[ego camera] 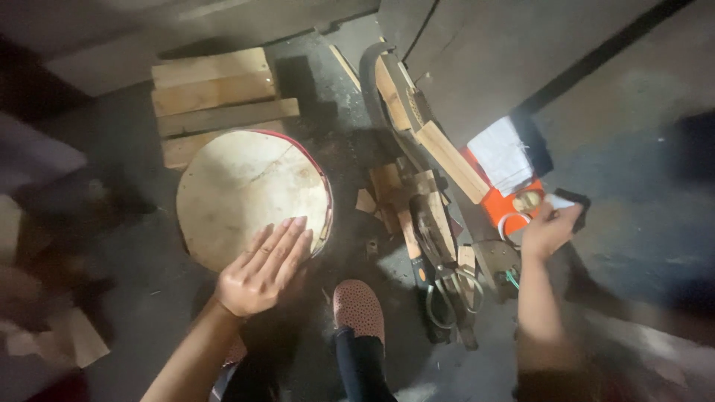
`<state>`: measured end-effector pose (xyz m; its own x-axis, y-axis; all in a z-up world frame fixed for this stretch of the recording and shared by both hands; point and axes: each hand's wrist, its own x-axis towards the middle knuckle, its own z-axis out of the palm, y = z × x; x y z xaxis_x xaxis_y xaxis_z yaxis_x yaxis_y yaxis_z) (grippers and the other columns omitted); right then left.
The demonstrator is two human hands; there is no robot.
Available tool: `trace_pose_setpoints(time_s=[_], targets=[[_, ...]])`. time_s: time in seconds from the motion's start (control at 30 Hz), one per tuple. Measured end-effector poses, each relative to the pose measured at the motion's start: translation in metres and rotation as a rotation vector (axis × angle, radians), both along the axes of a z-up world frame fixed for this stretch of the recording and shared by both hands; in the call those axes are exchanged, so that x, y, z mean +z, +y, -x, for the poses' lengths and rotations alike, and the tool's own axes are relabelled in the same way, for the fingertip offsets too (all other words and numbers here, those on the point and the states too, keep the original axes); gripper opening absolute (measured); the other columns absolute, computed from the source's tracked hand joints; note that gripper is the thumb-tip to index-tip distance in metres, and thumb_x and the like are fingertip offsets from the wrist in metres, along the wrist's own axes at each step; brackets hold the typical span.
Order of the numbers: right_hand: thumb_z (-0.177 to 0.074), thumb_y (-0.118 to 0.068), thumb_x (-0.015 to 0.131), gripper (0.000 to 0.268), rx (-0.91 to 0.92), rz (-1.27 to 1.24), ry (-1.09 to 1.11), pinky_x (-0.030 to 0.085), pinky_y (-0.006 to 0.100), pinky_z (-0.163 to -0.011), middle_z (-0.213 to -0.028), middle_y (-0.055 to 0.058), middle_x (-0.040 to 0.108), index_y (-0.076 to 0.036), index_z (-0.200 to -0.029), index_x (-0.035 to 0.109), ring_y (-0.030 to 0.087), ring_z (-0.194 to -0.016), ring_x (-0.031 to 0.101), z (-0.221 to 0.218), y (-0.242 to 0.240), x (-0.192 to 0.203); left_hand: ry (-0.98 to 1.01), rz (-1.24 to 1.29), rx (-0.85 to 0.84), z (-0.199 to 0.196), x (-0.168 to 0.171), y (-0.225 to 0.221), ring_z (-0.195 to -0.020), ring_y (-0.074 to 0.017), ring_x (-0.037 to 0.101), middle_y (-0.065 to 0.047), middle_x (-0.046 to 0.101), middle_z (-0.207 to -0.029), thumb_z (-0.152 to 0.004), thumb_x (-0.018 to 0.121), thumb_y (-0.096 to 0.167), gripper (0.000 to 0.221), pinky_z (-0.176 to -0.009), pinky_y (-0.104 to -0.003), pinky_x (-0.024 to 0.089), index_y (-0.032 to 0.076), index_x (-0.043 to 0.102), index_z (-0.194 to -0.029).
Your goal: Applying glue to the rim of a drum frame and pressing the drum skin down to secure it.
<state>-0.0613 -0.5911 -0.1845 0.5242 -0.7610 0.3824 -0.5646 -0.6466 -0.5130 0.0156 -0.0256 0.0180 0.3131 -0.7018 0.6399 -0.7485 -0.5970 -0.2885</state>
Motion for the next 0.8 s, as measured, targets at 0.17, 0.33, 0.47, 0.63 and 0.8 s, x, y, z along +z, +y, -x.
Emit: trace_pose_setpoints(time_s=[0.17, 0.33, 0.47, 0.63, 0.8], targets=[[-0.095, 0.009, 0.063, 0.036, 0.501, -0.244, -0.140, 0.044, 0.058, -0.102, -0.109, 0.037, 0.064, 0.014, -0.130, 0.054, 0.050, -0.112, 0.060, -0.005, 0.187, 0.117, -0.016, 0.017, -0.004, 0.000, -0.006, 0.004, -0.112, -0.0249, 0.073, -0.015, 0.074, -0.127, -0.098, 0.050, 0.027, 0.039, -0.095, -0.035, 0.057, 0.007, 0.073, -0.123], [-0.096, -0.002, 0.061, 0.038, 0.753, -0.747, -0.216, 0.051, 0.045, -0.099, -0.101, 0.017, 0.075, 0.000, -0.133, 0.055, 0.027, -0.104, 0.072, 0.014, 0.296, 0.138, -0.006, 0.037, 0.008, 0.001, -0.006, 0.005, -0.113, -0.0239, 0.073, -0.015, 0.074, -0.128, -0.100, 0.049, 0.029, 0.039, -0.097, -0.035, 0.057, 0.008, 0.073, -0.123], [-0.097, -0.014, 0.064, 0.019, 0.912, -0.696, -0.144, 0.057, 0.036, -0.086, -0.101, 0.007, 0.074, -0.008, -0.114, 0.071, 0.021, -0.097, 0.071, -0.004, 0.347, 0.197, -0.003, 0.043, 0.014, 0.005, -0.007, 0.008, -0.115, -0.0246, 0.073, -0.015, 0.073, -0.129, -0.101, 0.048, 0.029, 0.039, -0.097, -0.035, 0.058, 0.008, 0.072, -0.124], [-0.093, -0.020, 0.075, 0.013, 0.997, -0.553, -0.142, 0.054, 0.031, -0.079, -0.099, 0.001, 0.066, -0.014, -0.105, 0.078, 0.016, -0.091, 0.063, -0.045, 0.367, 0.230, -0.010, 0.040, 0.029, 0.006, -0.009, 0.015, -0.117, -0.0257, 0.071, -0.016, 0.071, -0.132, -0.102, 0.045, 0.030, 0.042, -0.099, -0.036, 0.057, 0.009, 0.070, -0.128], [-0.085, -0.030, 0.081, 0.023, 1.072, -0.497, 0.199, 0.060, 0.039, -0.087, -0.100, 0.002, 0.076, -0.021, -0.105, 0.075, 0.027, -0.101, 0.074, -0.069, 0.380, 0.241, 0.085, -0.026, 0.024, 0.014, -0.015, 0.026, -0.129, -0.0282, 0.063, -0.019, 0.063, -0.140, -0.109, 0.030, 0.027, 0.041, -0.104, -0.039, 0.054, 0.016, 0.060, -0.135]])
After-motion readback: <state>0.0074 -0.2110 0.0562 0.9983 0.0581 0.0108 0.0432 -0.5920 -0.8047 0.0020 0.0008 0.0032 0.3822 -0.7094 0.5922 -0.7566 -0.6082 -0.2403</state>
